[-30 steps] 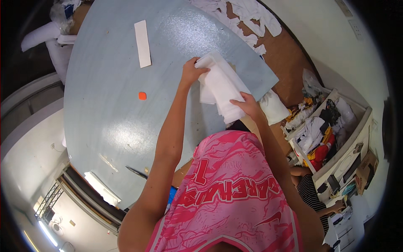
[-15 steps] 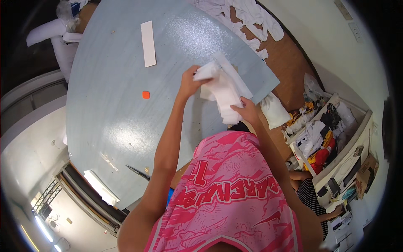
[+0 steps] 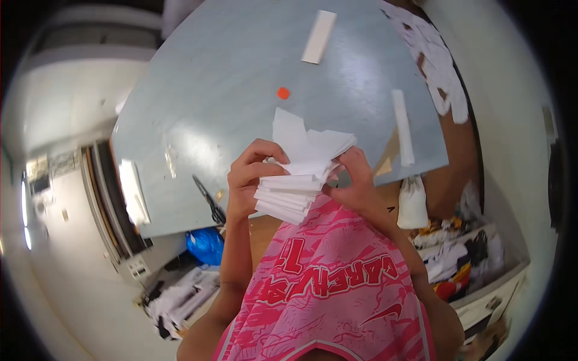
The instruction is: Cutting strips of white fabric from a larger piece using scissors and folding them into a stack.
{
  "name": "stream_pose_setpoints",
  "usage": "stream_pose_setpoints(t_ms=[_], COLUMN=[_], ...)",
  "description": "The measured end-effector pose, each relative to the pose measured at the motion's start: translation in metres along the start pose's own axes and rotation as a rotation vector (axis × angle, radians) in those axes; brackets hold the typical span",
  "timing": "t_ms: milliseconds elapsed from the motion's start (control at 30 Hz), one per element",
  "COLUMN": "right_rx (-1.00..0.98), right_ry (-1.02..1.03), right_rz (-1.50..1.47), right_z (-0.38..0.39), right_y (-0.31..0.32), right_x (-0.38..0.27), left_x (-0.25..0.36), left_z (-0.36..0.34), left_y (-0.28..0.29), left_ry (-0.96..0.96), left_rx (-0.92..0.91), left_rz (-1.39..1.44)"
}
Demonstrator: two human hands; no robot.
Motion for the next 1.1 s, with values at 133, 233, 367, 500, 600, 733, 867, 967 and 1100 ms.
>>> stream_pose_setpoints(t_ms=[133,233,367,500,600,733,867,967,1100], right_rx=[0.029,-0.054,-0.183,-0.253,-0.385,-0.458,-0.474,-0.635,-0.735], right_ry=[0.115,0.174,0.187,0.274,0.265,0.382,0.533,0.598,0.619], right_rz=[-0.119,-0.161,-0.137,-0.063,-0.059,0.079,0.116,0.152,0.157], right_z=[-0.024,-0.036,-0.032,-0.014,0.003,0.025,0.046,0.058,0.074], right_y=[-0.048,-0.091,-0.154,-0.207,-0.255,-0.308,-0.351,-0.382,-0.410], right_x=[-0.066,-0.105,-0.159,-0.223,-0.251,-0.288,-0.312,-0.337,-0.348], left_x=[0.036,0.049,0.062,0.067,0.059,0.045,0.091,0.083,0.077], left_z=[0.072,0.134,0.220,0.305,0.368,0.443,0.488,0.519,0.554], left_y=[0.033,0.056,0.082,0.092,0.087,0.073,0.070,0.062,0.047], left_ry=[-0.019,-0.046,-0.083,-0.012,0.120,-0.092,-0.314,-0.176,0.047], left_rx=[0.198,0.364,0.447,0.580,0.652,0.592,0.613,0.746,0.796], left_rz=[-0.020,0.023,0.070,0.228,0.380,0.558,0.850,0.946,0.853])
Point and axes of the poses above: each hand's wrist, its own z-axis away from the middle knuckle, its own y-axis out of the back of the hand, x = y × z, the point moved 10 cm from there along -z, towards the middle knuckle, and after that the axes turned 15 degrees about -x, right-handed, at the moved point
